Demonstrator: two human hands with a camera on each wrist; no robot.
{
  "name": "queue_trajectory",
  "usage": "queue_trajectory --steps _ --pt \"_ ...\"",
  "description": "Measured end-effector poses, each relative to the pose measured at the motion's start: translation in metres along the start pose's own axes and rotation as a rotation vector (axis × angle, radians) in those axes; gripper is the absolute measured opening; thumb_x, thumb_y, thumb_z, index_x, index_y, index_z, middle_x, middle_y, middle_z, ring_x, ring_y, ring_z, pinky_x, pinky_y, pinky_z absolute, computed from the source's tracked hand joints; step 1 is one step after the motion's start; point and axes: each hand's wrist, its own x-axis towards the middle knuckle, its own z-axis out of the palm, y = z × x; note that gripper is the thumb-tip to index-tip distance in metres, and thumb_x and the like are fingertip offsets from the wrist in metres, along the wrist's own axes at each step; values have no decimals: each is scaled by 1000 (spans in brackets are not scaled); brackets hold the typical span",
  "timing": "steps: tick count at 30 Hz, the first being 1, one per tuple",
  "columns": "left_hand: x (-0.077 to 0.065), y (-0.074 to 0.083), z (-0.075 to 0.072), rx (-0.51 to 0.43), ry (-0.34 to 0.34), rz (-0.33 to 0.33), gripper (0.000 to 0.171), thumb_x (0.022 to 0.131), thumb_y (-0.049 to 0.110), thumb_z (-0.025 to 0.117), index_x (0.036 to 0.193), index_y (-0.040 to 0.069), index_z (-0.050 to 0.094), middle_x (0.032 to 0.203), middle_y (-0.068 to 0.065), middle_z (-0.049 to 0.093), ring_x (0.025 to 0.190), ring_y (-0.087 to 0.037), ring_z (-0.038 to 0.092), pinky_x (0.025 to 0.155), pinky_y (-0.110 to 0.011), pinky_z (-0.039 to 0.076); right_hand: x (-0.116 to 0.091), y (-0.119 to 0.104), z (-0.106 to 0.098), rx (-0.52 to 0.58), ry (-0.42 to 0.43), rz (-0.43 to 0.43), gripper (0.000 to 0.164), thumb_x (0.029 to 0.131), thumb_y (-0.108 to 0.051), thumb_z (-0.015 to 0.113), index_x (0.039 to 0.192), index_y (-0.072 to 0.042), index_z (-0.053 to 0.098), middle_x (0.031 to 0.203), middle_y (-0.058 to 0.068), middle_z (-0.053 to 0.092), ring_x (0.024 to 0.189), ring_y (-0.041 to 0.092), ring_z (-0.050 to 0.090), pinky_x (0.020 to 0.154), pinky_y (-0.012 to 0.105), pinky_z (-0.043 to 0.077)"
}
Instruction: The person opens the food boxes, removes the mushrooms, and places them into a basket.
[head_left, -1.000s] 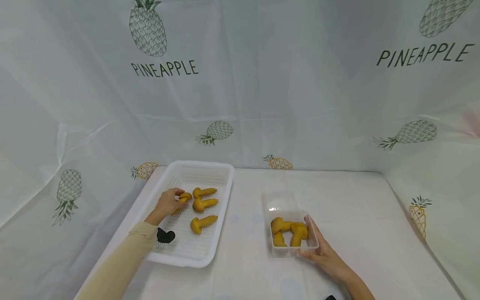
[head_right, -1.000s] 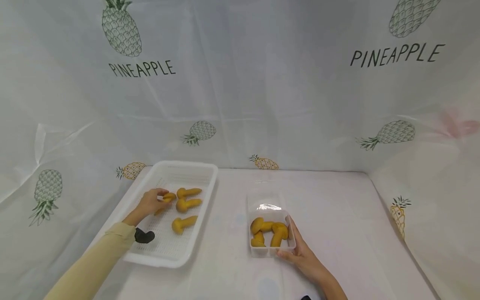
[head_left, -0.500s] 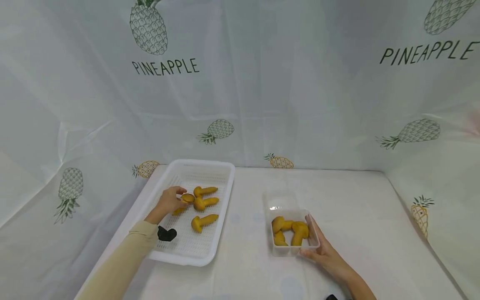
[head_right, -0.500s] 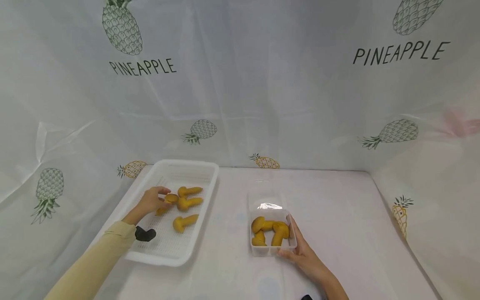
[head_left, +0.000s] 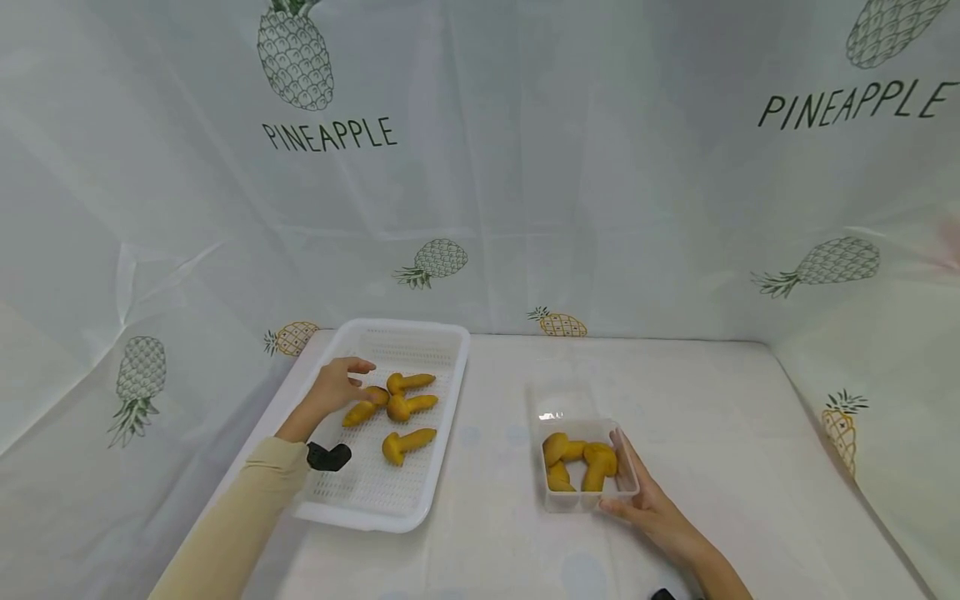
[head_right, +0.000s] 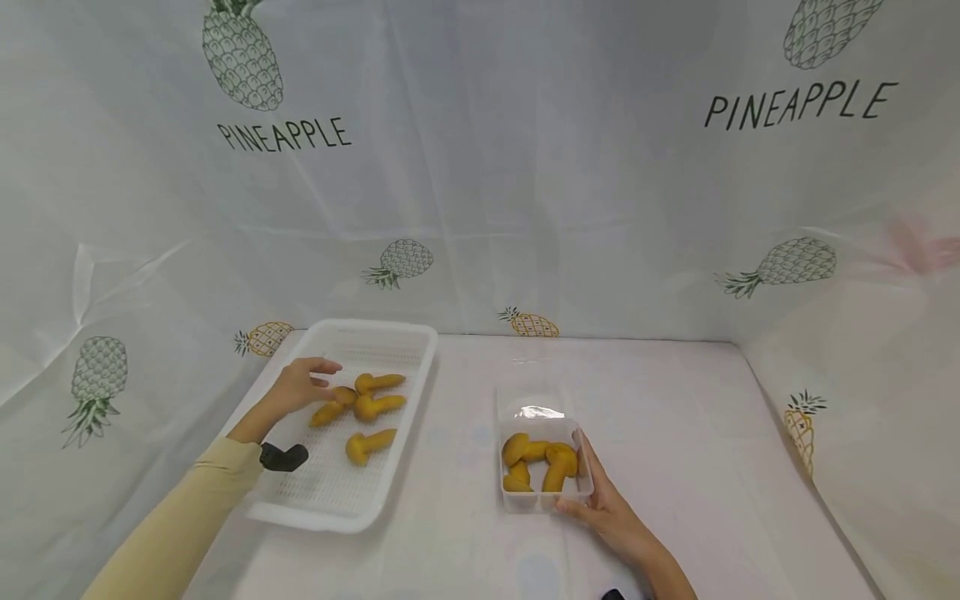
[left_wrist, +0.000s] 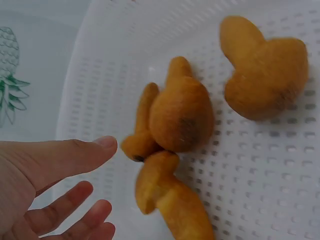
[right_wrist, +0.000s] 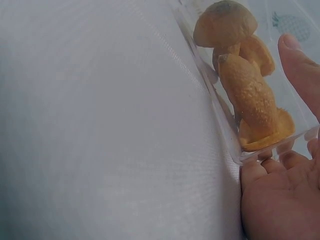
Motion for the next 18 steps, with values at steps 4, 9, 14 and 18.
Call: queue_trajectory --steps 4,9,14,18 --pt "1 15 -2 -46 7 39 50 85 7 80 129 -7 60 131 -28 58 110 -44 61 88 -48 55 0 -1 0 -6 8 5 106 93 0 67 160 -30 -9 164 11 -17 135 -23 4 102 11 25" --pt "3 40 2 -144 -54 124 47 87 5 78 129 -6 61 132 -28 57 113 -45 59 88 -46 56 -1 0 0 -13 13 5 105 93 0 67 160 -31 -8 165 10 -16 136 -22 3 103 6 17" --pt "5 65 9 -259 -163 173 48 88 12 78 131 -1 61 135 -22 57 119 -44 56 93 -46 53 -1 0 -1 6 -1 1 104 94 1 65 160 -32 -8 165 8 -17 143 -10 -4 104 3 14" --pt "8 84 18 -310 -212 210 49 88 13 78 132 -1 61 135 -19 58 120 -40 57 94 -43 53 -1 -1 -1 -5 4 5 104 94 0 65 160 -31 -8 165 9 -16 142 -11 -4 103 4 14"
